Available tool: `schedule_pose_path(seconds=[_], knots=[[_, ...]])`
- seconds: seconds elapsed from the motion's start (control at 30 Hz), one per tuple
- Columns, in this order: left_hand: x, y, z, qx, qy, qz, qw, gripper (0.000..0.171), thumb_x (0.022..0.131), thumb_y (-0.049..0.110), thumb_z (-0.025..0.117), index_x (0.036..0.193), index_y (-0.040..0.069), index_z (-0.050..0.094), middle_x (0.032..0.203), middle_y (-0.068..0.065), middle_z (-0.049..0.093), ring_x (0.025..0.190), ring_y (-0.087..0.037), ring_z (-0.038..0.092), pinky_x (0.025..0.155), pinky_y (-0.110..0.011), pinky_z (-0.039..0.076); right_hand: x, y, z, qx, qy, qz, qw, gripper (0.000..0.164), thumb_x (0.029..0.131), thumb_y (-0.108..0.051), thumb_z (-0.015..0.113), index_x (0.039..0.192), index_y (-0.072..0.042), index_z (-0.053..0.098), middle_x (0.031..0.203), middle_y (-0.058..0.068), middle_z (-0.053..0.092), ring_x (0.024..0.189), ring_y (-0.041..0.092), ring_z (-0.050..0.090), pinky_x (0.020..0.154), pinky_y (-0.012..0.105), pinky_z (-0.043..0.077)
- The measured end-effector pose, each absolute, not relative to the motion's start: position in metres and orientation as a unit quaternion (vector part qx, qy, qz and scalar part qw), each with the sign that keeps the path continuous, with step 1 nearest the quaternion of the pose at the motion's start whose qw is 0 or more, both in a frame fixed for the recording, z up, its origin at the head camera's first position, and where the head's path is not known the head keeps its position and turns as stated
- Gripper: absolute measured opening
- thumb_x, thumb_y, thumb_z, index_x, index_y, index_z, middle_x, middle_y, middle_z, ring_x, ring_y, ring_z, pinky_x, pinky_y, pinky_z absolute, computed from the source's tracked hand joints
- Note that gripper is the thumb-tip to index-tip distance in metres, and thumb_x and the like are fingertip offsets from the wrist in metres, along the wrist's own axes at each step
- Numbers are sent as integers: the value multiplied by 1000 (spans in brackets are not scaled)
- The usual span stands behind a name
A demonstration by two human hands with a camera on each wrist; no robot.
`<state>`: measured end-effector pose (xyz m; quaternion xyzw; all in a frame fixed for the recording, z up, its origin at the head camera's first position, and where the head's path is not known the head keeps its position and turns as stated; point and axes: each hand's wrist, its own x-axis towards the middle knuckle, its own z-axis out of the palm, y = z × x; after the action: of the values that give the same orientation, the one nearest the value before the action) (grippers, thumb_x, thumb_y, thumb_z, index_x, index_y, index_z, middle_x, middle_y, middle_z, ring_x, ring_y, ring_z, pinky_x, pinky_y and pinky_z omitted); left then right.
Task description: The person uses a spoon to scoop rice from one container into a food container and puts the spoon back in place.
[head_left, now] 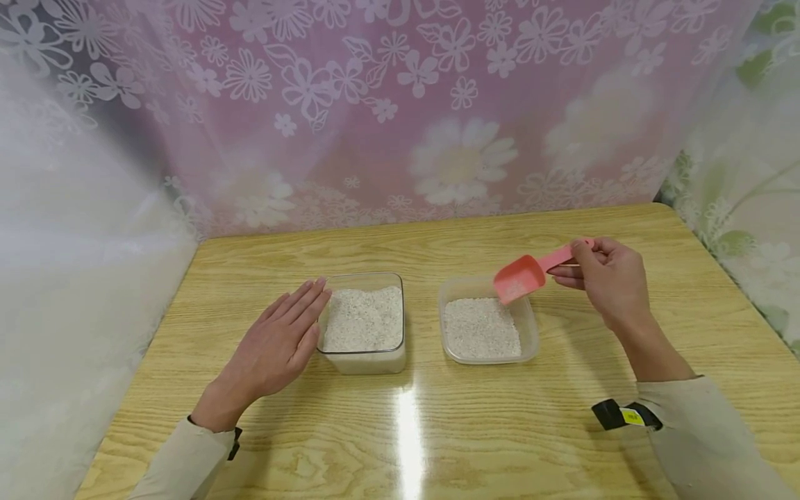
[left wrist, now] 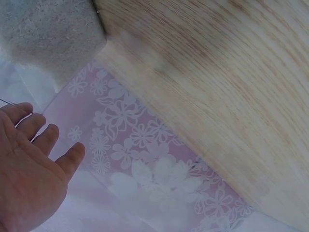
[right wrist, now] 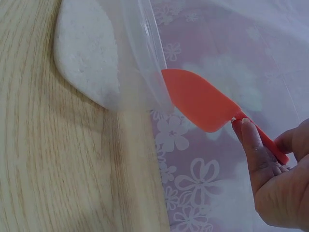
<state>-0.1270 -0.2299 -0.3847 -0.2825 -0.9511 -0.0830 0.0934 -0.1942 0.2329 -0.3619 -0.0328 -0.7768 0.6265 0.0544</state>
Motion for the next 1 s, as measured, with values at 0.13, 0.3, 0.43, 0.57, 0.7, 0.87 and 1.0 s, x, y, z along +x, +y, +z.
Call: schedule_pose_path(seconds=[0.13, 0.3, 0.43, 0.57, 0.7, 0.87, 1.0], knots=[[-127, -230, -384, -282, -951, -85, 92, 51, 104, 27, 34, 151, 9, 28, 156, -5, 22, 143, -21, 19, 114, -41, 17, -194, 233, -360, -27, -798, 598, 69, 38, 99, -30, 50, 112, 6, 51, 80, -10, 68, 70, 8, 70, 64, 26, 56], [-127, -230, -384, -283, -951, -82, 92, 51, 104, 28, 33, 151, 9, 28, 156, -5, 22, 143, -22, 19, 114, -41, 16, -191, 230, -356, -17, -812, 577, 88, 34, 100, -27, 49, 109, 6, 53, 78, -10, 67, 68, 6, 69, 62, 25, 56], [-127, -230, -385, -284, -951, -82, 93, 51, 104, 28, 33, 151, 9, 29, 156, -5, 23, 142, -22, 20, 115, -40, 16, -186, 225, -350, -6, -825, 554, 108, 32, 100, -25, 49, 105, 6, 54, 76, -10, 66, 65, 5, 68, 60, 23, 56], [-127, -230, -385, -283, -951, -82, 91, 51, 104, 28, 33, 151, 9, 29, 156, -5, 22, 143, -22, 19, 115, -40, 16, -183, 221, -346, -2, -831, 544, 112, 30, 100, -23, 49, 107, 6, 54, 76, -10, 66, 65, 5, 68, 60, 22, 56], [-127, -229, -384, -282, -952, -84, 84, 51, 104, 27, 34, 152, 9, 27, 157, -4, 21, 143, -21, 18, 115, -41, 15, -182, 221, -346, -5, -829, 548, 108, 29, 100, -23, 49, 106, 5, 54, 76, -10, 66, 65, 5, 68, 60, 22, 56], [-127, -229, -384, -279, -953, -85, 84, 51, 104, 28, 32, 152, 10, 27, 157, -3, 19, 143, -19, 16, 116, -39, 13, -181, 223, -347, 1, -825, 553, 113, 27, 100, -21, 49, 104, 5, 54, 76, -8, 66, 65, 6, 68, 60, 22, 56], [-127, -230, -385, -278, -953, -82, 84, 51, 104, 28, 33, 152, 10, 27, 157, -3, 20, 143, -19, 16, 116, -38, 13, -180, 221, -349, 5, -828, 547, 124, 28, 100, -22, 50, 104, 5, 54, 76, -9, 66, 66, 5, 68, 60, 23, 56]])
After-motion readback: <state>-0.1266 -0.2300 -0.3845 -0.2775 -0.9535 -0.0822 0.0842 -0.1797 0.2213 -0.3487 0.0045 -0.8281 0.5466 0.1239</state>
